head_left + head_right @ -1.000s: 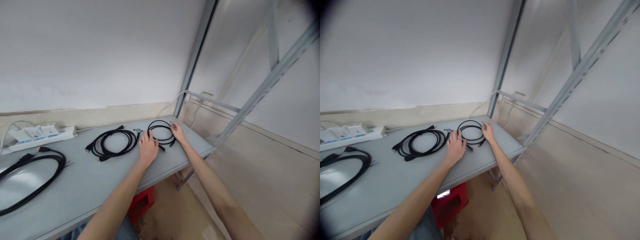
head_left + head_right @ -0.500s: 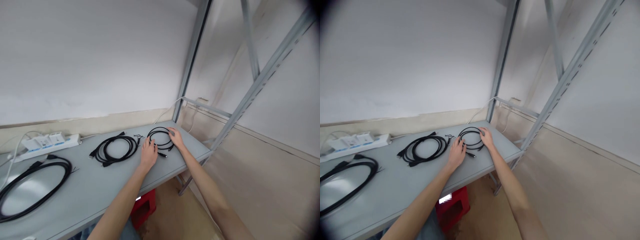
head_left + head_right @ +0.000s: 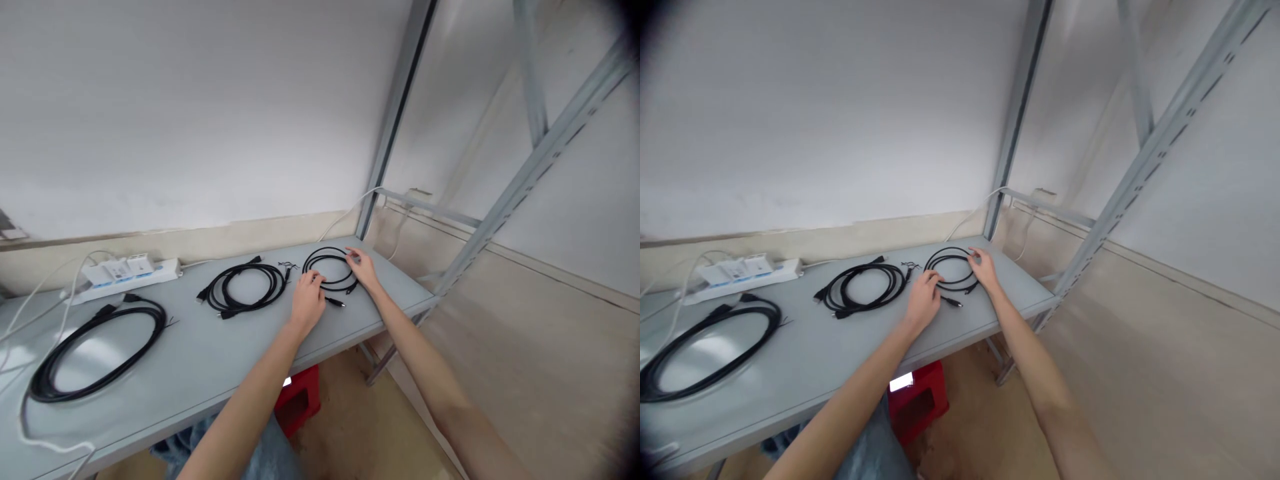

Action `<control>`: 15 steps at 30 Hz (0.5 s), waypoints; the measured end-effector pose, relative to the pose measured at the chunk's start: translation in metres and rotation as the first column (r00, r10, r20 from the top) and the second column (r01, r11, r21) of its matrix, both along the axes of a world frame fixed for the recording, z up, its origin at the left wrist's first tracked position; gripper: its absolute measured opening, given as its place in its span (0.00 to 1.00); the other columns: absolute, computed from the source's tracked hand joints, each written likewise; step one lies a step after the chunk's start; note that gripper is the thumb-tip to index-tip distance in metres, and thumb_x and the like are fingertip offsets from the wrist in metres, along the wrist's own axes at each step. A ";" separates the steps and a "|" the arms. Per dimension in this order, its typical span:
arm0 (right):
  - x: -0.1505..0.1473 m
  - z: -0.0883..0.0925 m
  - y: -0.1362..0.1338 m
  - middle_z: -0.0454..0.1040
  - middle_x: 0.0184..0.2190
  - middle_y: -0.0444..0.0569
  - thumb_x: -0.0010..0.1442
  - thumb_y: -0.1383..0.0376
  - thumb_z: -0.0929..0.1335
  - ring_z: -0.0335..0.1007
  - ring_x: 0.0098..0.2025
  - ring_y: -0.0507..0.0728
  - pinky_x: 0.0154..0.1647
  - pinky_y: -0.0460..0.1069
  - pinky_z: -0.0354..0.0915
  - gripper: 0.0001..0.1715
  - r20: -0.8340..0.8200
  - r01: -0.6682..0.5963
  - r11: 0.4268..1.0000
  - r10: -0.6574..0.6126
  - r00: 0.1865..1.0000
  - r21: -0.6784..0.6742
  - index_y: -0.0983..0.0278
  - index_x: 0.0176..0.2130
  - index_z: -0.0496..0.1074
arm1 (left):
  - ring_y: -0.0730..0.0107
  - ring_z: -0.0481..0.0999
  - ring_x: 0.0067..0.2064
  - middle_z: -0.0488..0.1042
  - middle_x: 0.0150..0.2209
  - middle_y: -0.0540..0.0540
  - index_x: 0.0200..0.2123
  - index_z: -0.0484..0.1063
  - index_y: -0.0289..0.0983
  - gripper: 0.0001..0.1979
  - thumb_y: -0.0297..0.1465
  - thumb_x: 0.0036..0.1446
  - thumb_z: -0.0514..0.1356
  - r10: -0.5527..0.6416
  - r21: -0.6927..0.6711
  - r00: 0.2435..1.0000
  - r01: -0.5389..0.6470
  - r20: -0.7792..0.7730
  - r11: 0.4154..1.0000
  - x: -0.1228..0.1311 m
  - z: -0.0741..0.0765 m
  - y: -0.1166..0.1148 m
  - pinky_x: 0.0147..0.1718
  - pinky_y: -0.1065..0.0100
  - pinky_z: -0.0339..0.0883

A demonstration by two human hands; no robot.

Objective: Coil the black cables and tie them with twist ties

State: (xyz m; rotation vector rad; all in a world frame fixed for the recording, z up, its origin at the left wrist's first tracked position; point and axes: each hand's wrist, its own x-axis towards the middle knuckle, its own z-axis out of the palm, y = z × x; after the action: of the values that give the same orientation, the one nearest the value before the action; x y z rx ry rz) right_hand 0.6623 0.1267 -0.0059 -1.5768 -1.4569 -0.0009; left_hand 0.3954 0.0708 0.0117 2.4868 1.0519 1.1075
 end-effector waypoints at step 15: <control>0.008 -0.010 0.006 0.79 0.34 0.53 0.57 0.71 0.65 0.71 0.41 0.60 0.50 0.53 0.66 0.15 0.200 0.139 0.980 -0.109 0.974 -0.143 0.64 0.31 0.83 | 0.53 0.73 0.62 0.71 0.63 0.35 0.61 0.71 0.35 0.20 0.29 0.70 0.51 0.025 -0.050 0.988 -0.033 -0.151 0.998 0.015 -0.028 0.021 0.62 0.54 0.67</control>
State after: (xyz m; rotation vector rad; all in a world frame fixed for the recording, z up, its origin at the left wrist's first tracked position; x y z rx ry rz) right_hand 0.6707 0.1327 -0.0159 -1.8364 -1.5326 -0.1168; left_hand 0.4102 0.0919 -0.0161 2.5540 1.1458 0.8985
